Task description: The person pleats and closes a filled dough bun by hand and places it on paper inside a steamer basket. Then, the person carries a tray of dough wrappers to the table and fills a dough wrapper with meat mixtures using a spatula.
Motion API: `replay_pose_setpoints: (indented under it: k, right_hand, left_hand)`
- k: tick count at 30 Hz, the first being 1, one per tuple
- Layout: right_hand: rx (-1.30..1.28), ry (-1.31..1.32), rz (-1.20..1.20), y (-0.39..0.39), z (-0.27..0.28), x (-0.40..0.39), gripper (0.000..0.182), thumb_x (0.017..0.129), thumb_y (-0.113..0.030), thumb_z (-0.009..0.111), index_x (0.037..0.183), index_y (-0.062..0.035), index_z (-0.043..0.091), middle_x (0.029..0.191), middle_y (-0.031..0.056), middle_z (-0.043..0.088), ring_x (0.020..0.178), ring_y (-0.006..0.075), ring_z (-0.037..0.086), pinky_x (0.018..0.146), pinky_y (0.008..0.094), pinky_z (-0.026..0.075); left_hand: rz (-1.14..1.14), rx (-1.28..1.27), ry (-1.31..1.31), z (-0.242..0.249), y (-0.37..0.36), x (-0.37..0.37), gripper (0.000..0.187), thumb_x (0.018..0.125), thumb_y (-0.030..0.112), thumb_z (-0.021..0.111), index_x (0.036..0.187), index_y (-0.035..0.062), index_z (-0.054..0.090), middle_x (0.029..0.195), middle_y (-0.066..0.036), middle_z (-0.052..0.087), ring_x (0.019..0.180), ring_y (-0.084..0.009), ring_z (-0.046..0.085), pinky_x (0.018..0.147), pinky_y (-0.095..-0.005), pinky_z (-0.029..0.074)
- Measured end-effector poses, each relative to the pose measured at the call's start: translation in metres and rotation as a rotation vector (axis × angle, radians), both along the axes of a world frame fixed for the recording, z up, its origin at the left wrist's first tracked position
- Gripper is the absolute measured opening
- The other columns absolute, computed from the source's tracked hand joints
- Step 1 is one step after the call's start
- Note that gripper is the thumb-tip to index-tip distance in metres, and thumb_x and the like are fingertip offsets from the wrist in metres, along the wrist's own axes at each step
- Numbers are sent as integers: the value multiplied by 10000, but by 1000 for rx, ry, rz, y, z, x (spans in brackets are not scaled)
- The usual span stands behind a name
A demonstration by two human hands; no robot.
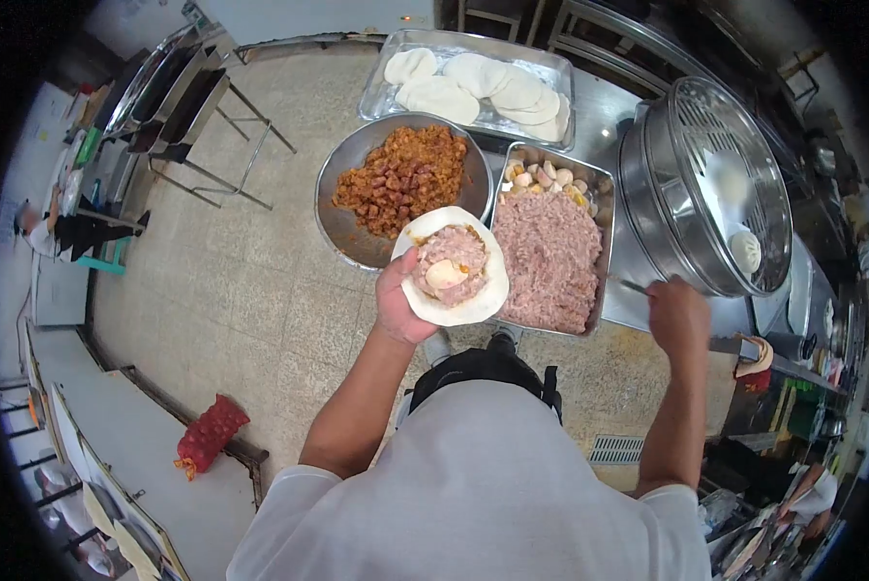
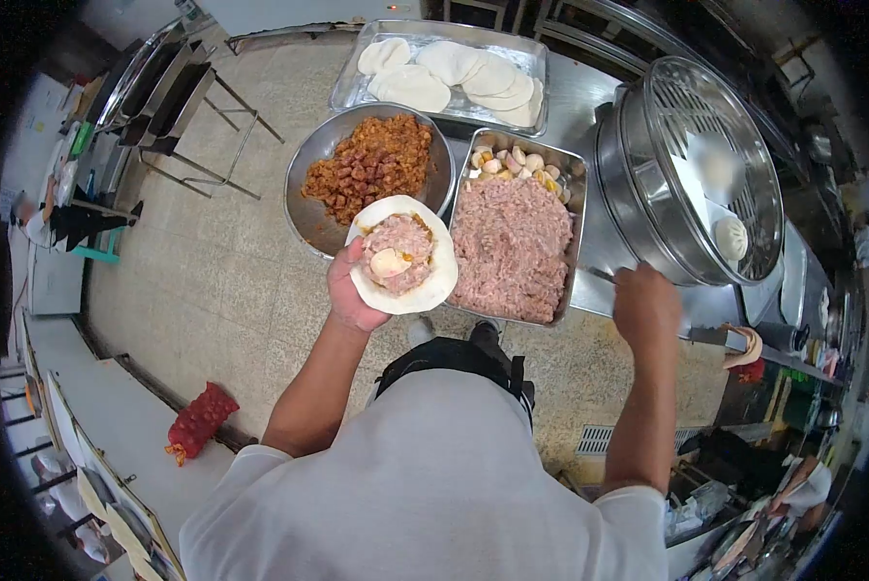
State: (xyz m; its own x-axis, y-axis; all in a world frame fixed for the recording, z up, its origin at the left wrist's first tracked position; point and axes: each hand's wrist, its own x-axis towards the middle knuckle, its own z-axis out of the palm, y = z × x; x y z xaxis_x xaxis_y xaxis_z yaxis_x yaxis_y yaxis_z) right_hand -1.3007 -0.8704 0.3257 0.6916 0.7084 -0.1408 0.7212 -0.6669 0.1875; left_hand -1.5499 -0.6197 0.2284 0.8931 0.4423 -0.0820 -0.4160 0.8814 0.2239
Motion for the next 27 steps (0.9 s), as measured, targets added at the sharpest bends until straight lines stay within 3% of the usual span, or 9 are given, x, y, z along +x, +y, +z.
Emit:
replay_pose_setpoints:
  k: [2, 4, 6, 8, 10, 15, 19, 24, 27]
  right_hand:
    - [-27, 71, 87, 7, -58, 19, 210, 844, -131, 592, 982, -91, 746, 869, 157, 629, 853, 325, 653, 769, 460, 525]
    - [42, 20, 117, 21, -66, 6, 223, 851, -175, 623, 1027, -99, 737, 968, 170, 641, 992, 336, 624, 852, 456, 507]
    - [558, 305, 178, 37, -75, -19, 328, 931, -333, 594, 1111, -85, 714, 1136, 167, 650, 1175, 336, 562, 980, 446, 460]
    - [1092, 1307, -168, 60, -79, -65, 553, 981, -507, 489, 1317, -79, 587, 1334, 139, 578, 1293, 305, 494, 1075, 448, 400]
    - [1381, 2330, -391, 86, -69, -99, 718, 986, -607, 383, 1462, -70, 396, 1443, 108, 482, 1344, 277, 446, 1120, 452, 357]
    - [1319, 2347, -443, 93, -87, -118, 744, 984, -613, 362, 1500, -81, 304, 1473, 116, 434, 1349, 286, 438, 1124, 459, 352]
    - [1282, 2134, -407, 98, -89, -125, 736, 996, -606, 326, 1495, -65, 304, 1468, 126, 436, 1351, 293, 436, 1129, 457, 343]
    - [1286, 2277, -280, 85, -54, -106, 674, 1022, -538, 335, 1506, -70, 302, 1504, 105, 401, 1355, 254, 432, 1128, 421, 349]
    - [1272, 2260, -248, 86, -69, -106, 702, 1013, -548, 354, 1519, -68, 276, 1533, 107, 357, 1390, 267, 389, 1147, 433, 322]
  left_hand:
    - [-34, -18, -24, 4, -4, 2, 669, 906, 356, 610, 1432, 3, 394, 1395, -200, 510, 1283, -372, 505, 1096, -557, 382]
    - [-72, -29, -126, 18, -11, 8, 675, 897, 349, 623, 1432, 5, 397, 1392, -199, 514, 1285, -373, 502, 1095, -561, 381]
    - [-78, -82, -127, 38, -23, 10, 672, 893, 341, 632, 1429, 7, 401, 1388, -202, 516, 1274, -372, 513, 1091, -559, 388]
    - [-92, -138, -125, 38, -27, 11, 669, 888, 332, 641, 1425, 8, 405, 1385, -206, 517, 1263, -372, 523, 1088, -556, 395]
    - [-207, 86, 138, 18, -21, 13, 626, 927, 337, 586, 1423, 4, 399, 1406, -216, 494, 1258, -364, 529, 1097, -534, 391]
    - [-275, 347, 524, 7, -21, 11, 497, 916, 82, 646, 1364, 7, 446, 1265, -142, 590, 1151, -253, 614, 965, -397, 536]
    - [-237, 374, 533, 3, -28, 15, 522, 924, 98, 632, 1390, 10, 415, 1305, -142, 561, 1180, -260, 590, 1017, -412, 499]
    - [-240, 160, 331, 28, -8, -2, 566, 911, 127, 654, 1412, 39, 405, 1314, -141, 555, 1197, -250, 580, 992, -413, 510]
    - [-277, 387, 417, 40, -2, -6, 716, 886, 233, 704, 1469, 58, 325, 1389, -140, 508, 1271, -267, 530, 1031, -445, 473]
